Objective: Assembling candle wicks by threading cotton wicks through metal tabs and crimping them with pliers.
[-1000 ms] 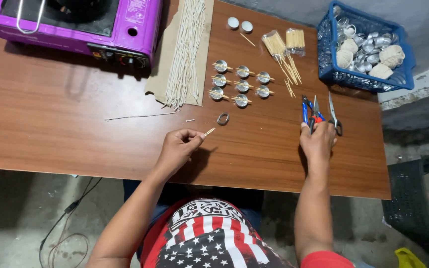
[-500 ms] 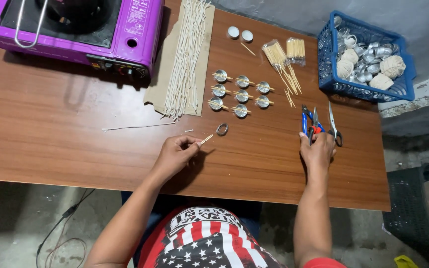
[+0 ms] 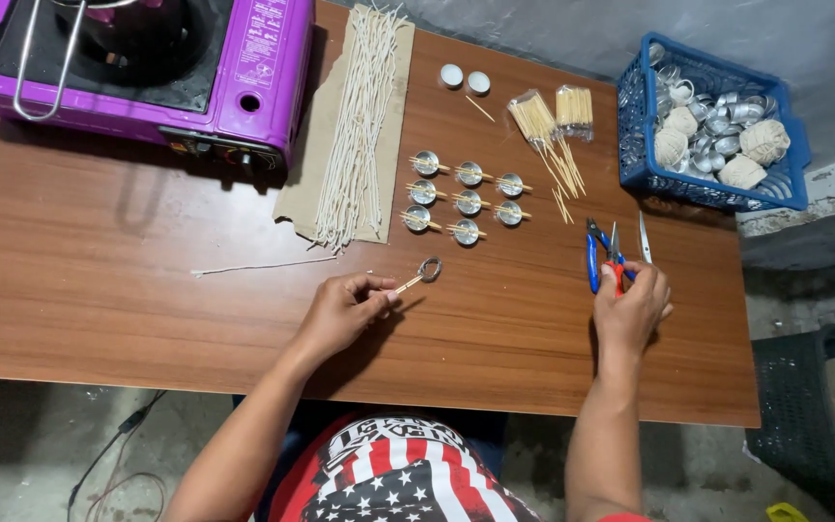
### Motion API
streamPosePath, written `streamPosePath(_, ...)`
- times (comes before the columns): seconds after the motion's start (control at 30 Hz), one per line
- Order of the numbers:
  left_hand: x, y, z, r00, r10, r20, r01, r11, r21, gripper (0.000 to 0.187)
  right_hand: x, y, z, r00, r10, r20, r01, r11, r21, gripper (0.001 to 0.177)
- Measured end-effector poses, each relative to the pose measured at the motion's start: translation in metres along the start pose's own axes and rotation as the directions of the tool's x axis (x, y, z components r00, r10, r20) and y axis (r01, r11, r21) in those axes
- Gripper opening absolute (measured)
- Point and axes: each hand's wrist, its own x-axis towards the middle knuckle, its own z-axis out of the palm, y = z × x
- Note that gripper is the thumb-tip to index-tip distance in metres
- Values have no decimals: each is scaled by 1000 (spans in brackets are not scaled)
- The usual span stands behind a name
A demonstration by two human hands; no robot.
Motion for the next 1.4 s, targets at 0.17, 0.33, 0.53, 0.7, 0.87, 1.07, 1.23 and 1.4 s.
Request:
streamPosePath(0.17,7,6,3,1000,10,14,-9,999,-31,29,23,-70,-4,960,-271,-75,275,852,445,8)
streamPosePath(0.33,16,25,7,998,30,61,-27,999,-47,32,16,-134,31,870,-493,-12,343,587,733,6)
streamPosePath(0.53,32,39,6,987,80,137,-81,997,5,36,22,-199,15,708,-706,-21,412,389,824,13)
streamPosePath(0.7,36,45,8,983,100,157,-105,994,22,37,12,-189,22,721,-692,-15,407,407,818,7)
streamPosePath(0.87,35,50,10,978,105,181,-106,994,-5,38,2,-182,36,746,-666,29,368,448,815,10)
streamPosePath(1.07,35,47,8,979,110,170,-110,994,-12,36,-5,-182,41,768,-637,71,307,462,832,11)
streamPosePath(1.23,32,47,12,980,125,153,-126,992,-5,35,-7,-185,37,770,-631,95,278,465,841,13)
streamPosePath(1.4,31,46,-3,935,347,74,-355,903,243,26,-4,-180,36,783,-614,101,299,514,804,13)
